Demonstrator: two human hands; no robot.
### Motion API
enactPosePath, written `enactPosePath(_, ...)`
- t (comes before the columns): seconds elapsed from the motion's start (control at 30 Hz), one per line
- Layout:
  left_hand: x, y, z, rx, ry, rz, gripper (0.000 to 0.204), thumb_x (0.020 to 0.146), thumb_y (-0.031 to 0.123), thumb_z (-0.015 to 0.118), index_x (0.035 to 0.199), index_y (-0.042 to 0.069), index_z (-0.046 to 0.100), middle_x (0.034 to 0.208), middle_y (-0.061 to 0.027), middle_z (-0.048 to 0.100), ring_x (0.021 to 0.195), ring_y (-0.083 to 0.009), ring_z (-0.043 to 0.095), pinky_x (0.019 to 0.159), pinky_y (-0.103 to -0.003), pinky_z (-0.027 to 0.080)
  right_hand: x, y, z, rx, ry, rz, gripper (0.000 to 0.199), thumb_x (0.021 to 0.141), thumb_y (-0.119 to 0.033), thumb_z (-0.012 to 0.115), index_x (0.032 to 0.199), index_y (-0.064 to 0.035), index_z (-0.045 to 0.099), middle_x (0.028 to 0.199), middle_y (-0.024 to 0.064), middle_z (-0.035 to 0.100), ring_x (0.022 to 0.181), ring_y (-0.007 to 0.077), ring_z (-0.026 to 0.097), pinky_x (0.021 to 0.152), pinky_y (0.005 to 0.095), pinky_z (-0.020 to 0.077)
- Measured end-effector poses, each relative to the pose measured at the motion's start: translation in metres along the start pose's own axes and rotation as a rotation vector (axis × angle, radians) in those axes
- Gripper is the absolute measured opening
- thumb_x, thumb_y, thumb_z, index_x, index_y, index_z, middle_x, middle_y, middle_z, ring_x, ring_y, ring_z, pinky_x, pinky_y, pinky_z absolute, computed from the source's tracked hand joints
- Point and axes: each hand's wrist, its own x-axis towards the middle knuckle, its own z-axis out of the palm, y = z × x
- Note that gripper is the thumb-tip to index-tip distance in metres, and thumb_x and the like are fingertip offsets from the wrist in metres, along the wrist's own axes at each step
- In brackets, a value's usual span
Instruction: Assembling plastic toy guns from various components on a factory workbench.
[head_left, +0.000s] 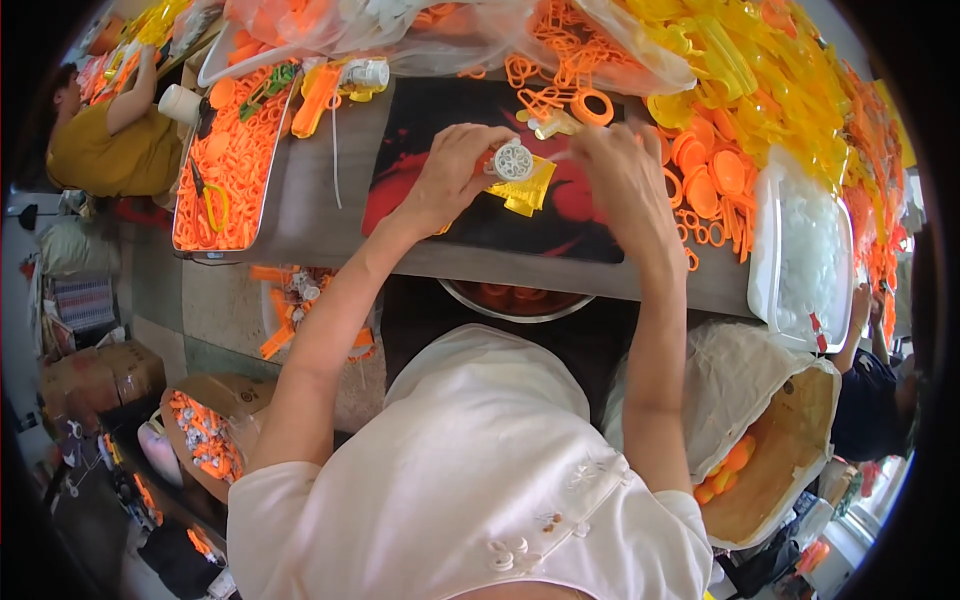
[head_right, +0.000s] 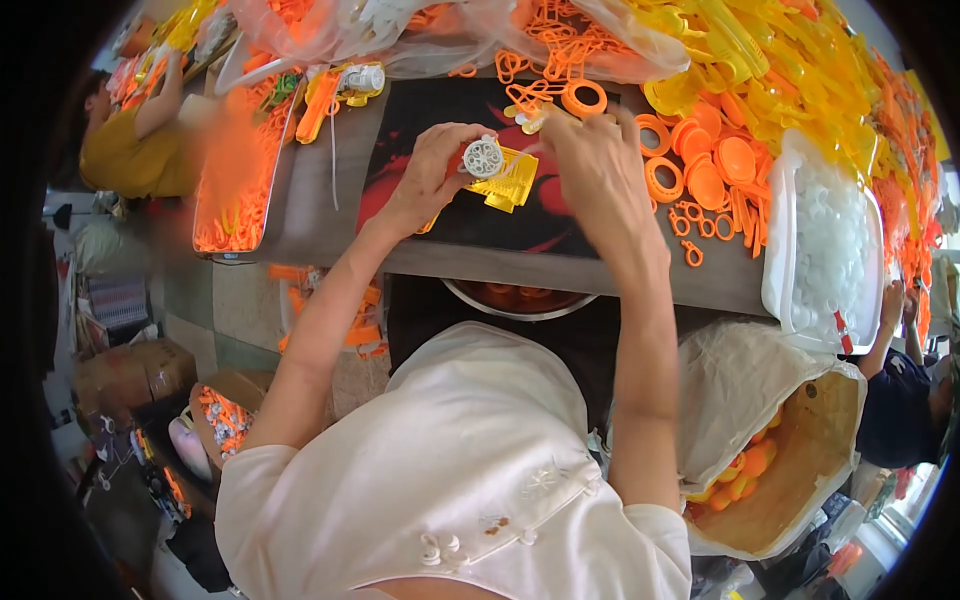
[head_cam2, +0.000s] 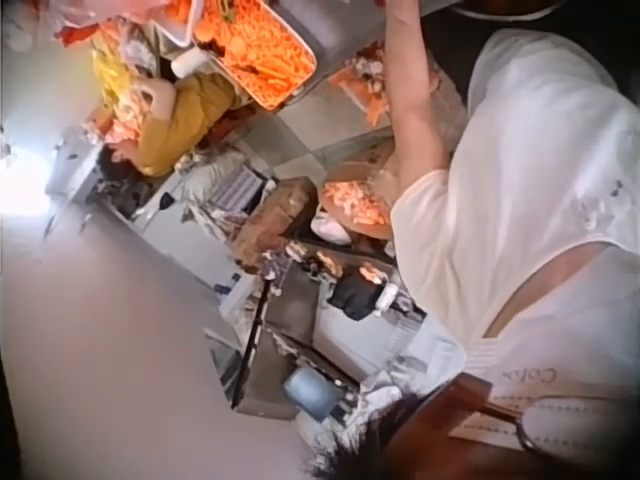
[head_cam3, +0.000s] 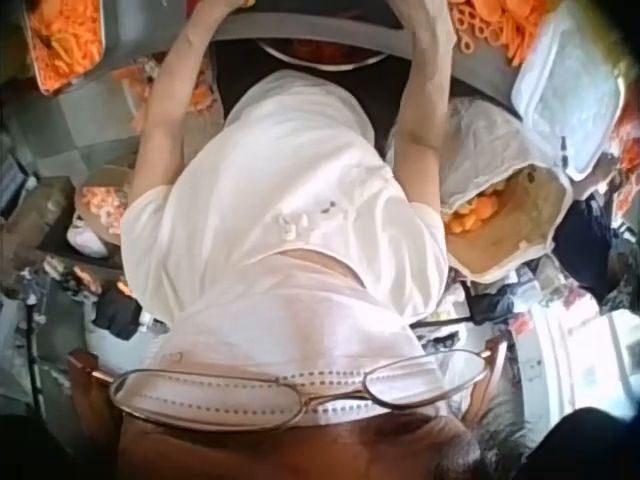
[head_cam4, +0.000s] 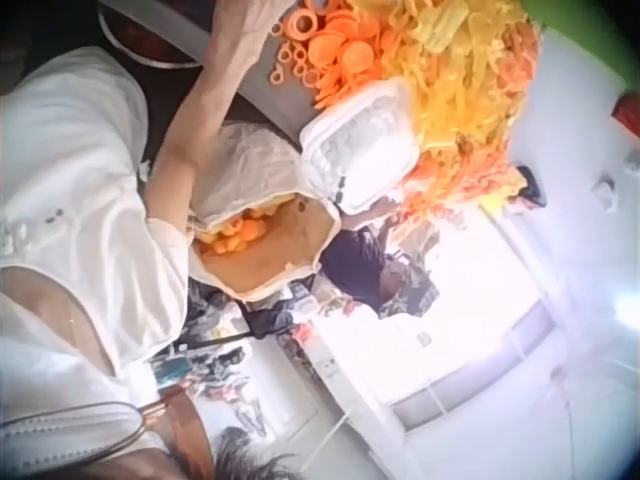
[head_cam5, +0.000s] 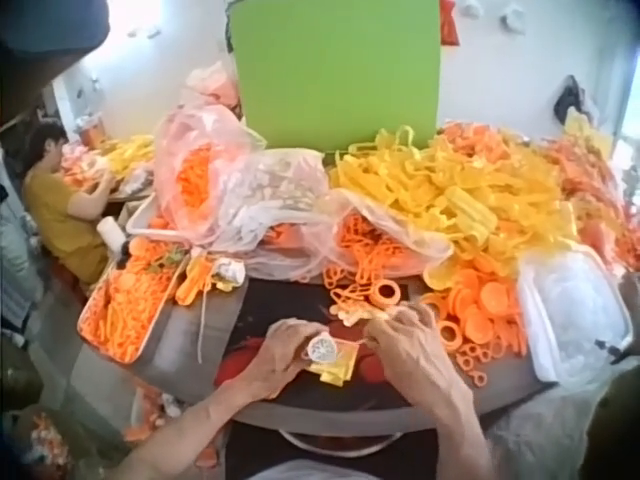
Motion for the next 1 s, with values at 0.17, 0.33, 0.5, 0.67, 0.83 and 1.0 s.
enactPosePath(0.17, 0.004, -0.003, 0.008, -0.001, 0.086, 0.094, 0.045, 0.082, 0.007, 0.07, 0.124, 0.011, 0.053, 0.115, -0.009, 0.059, 0.114, -0.0297, 0.053, 0.101, -0.042, 0.035, -0.07, -0.044, 0.012, 0.483, -0.474, 0.034, 0.007, 0.081, -0.007, 0.064, 0.085, -0.0045, 0.069, 0.081, 0.0112, 0.068, 0.078, 0.0298, 0.062, 0.075, 0.0428, 0.0479)
enactPosePath(0.33, 0.004, -0.005, 0.007, -0.023, 0.093, 0.075, 0.044, 0.086, 0.004, 0.066, 0.127, 0.01, 0.051, 0.121, -0.0073, 0.059, 0.115, -0.0294, 0.053, 0.102, -0.04, 0.038, -0.03, -0.032, 0.069, 0.204, 0.286, 0.484, 0.015, 0.084, -0.022, 0.072, 0.089, -0.0082, 0.073, 0.129, 0.0183, 0.054, 0.12, 0.0382, 0.045, 0.1, 0.0517, 0.0336)
enactPosePath(0.5, 0.006, -0.007, 0.01, -0.029, 0.097, 0.076, 0.043, 0.086, 0.006, 0.067, 0.127, 0.01, 0.052, 0.119, -0.0075, 0.059, 0.115, -0.028, 0.053, 0.101, -0.04, 0.038, -0.021, -0.034, 0.119, 0.15, 0.368, 0.535, 0.02, 0.081, -0.027, 0.074, 0.092, -0.0111, 0.075, 0.146, 0.0249, 0.038, 0.136, 0.0462, 0.028, 0.113, 0.0572, 0.0166)
enactPosePath(0.67, 0.004, -0.007, 0.01, -0.023, 0.099, 0.106, 0.043, 0.087, 0.009, 0.067, 0.127, 0.01, 0.052, 0.118, -0.0075, 0.059, 0.113, -0.0275, 0.054, 0.101, -0.04, 0.037, -0.022, -0.035, 0.118, 0.312, 0.312, 0.628, 0.022, 0.078, -0.028, 0.077, 0.095, -0.0151, 0.076, 0.154, 0.0242, 0.027, 0.142, 0.0466, 0.018, 0.115, 0.0601, 0.0063)
enactPosePath(0.83, 0.003, -0.006, 0.007, -0.022, 0.071, 0.067, 0.042, 0.087, 0.009, 0.067, 0.126, 0.01, 0.053, 0.114, -0.0074, 0.06, 0.11, -0.0277, 0.055, 0.1, -0.04, 0.038, -0.02, -0.031, 0.119, 0.41, 0.273, 0.643, 0.021, 0.077, -0.03, 0.078, 0.095, -0.0172, 0.077, 0.156, 0.0217, 0.025, 0.143, 0.0454, 0.016, 0.115, 0.0616, 0.0029)
enactPosePath(1.0, 0.003, -0.008, 0.009, -0.019, 0.094, 0.077, 0.043, 0.086, 0.007, 0.069, 0.126, 0.009, 0.053, 0.114, -0.0075, 0.06, 0.11, -0.0278, 0.055, 0.099, -0.039, 0.04, -0.019, -0.034, 0.121, 0.382, 0.323, 0.653, 0.023, 0.076, -0.031, 0.079, 0.095, -0.0179, 0.078, 0.156, 0.0188, 0.027, 0.143, 0.0418, 0.019, 0.116, 0.0597, 0.004)
